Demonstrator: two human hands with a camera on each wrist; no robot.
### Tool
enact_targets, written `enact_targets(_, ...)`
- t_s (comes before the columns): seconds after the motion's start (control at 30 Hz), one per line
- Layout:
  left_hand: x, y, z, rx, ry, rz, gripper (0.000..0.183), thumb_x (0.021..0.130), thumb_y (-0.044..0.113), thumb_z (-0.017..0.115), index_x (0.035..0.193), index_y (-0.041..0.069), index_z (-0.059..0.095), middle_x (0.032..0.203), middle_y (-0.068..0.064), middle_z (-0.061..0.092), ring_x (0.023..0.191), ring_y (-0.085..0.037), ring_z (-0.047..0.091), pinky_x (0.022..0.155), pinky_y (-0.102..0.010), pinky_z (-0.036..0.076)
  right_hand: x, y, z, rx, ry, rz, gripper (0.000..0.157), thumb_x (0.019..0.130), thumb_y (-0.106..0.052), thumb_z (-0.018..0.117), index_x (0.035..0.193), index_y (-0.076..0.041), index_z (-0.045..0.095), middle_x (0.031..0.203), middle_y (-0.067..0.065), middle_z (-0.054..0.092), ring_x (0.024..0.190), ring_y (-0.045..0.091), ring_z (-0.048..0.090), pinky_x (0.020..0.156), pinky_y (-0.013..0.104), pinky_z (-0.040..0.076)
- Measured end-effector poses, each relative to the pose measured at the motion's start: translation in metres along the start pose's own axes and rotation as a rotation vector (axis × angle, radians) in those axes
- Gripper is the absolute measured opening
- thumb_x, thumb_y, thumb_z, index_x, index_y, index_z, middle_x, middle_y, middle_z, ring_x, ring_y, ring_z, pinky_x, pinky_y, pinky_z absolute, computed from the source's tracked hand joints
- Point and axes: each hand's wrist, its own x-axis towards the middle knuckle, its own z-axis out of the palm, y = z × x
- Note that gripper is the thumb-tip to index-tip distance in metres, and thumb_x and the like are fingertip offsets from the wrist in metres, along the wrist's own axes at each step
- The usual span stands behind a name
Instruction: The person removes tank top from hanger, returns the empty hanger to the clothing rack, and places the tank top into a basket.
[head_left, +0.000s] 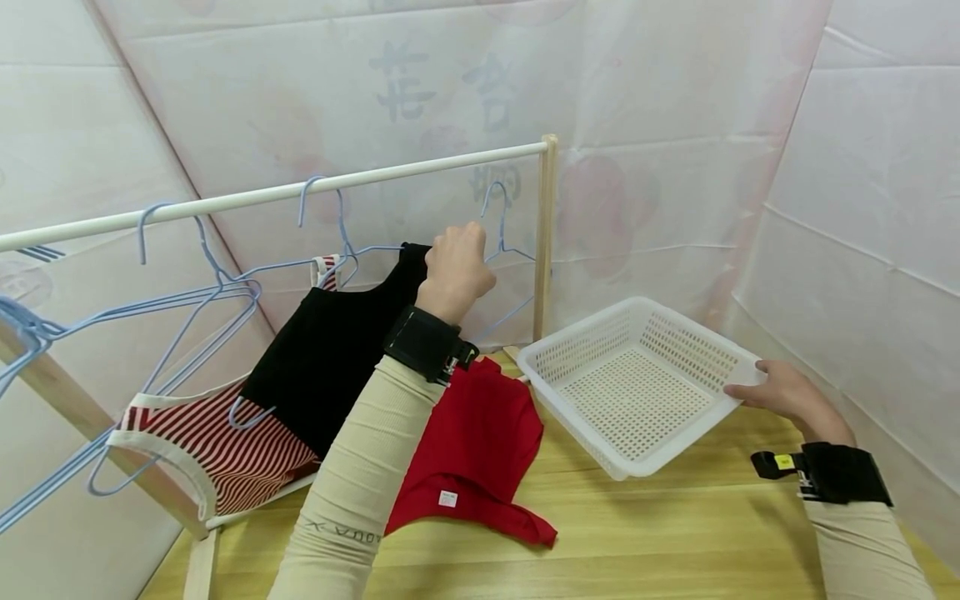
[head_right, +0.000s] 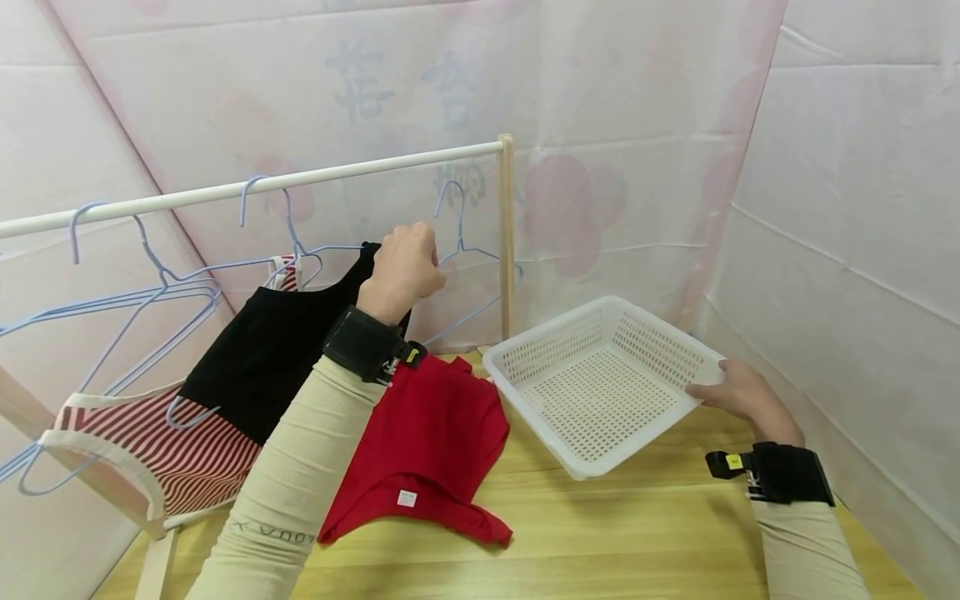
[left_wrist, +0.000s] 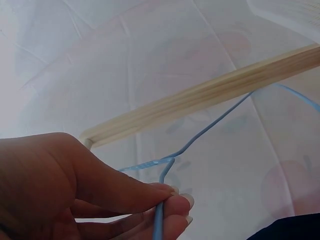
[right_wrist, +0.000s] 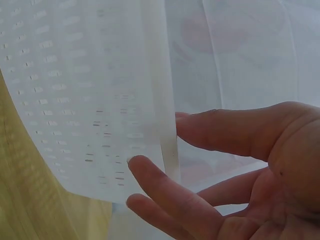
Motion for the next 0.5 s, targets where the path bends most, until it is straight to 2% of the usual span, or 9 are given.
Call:
enact_targets(0.13,0.002,0.001,-0.001,0.007,0.003,0.005,0.013,0.089,0.006,0.07,0.088,0.006,0.058,0.082,-0.005,0.052,0.076,-0.022,0.051,0.059,-0.034,0.044,0.0,0.0,0.0,0.01,-0.002,0.017,0.099,0.098,-0.042,0.069,0.145,0.031,0.021,0.119,0.034,0.066,0.1,0.031,0.067,0.09,0.056,0.047)
enact_targets(0.3,0.007,0.004,-0.003,0.0,0.015,0.009,0.011,0.088,0.005,0.071,0.087,0.005,0.059,0.082,-0.006,0.055,0.077,-0.022,0.052,0.06,-0.035,0.046,-0.001,0.002,0.0,0.016,-0.003,0.022,0.096,0.099,-0.037,0.068,0.145,0.031,0.019,0.12,0.036,0.065,0.101,0.033,0.068,0.092,0.06,0.046)
enact_targets(0.5,0.017,0.007,-0.005,-0.01,0.024,0.006,0.01,0.091,0.003,0.068,0.094,0.006,0.059,0.087,-0.006,0.056,0.08,-0.023,0.053,0.064,-0.037,0.045,-0.002,0.001,-0.002,0.014,0.006,0.022,0.096,0.1,-0.037,0.066,0.146,0.031,0.015,0.126,0.04,0.061,0.106,0.04,0.066,0.095,0.066,0.044)
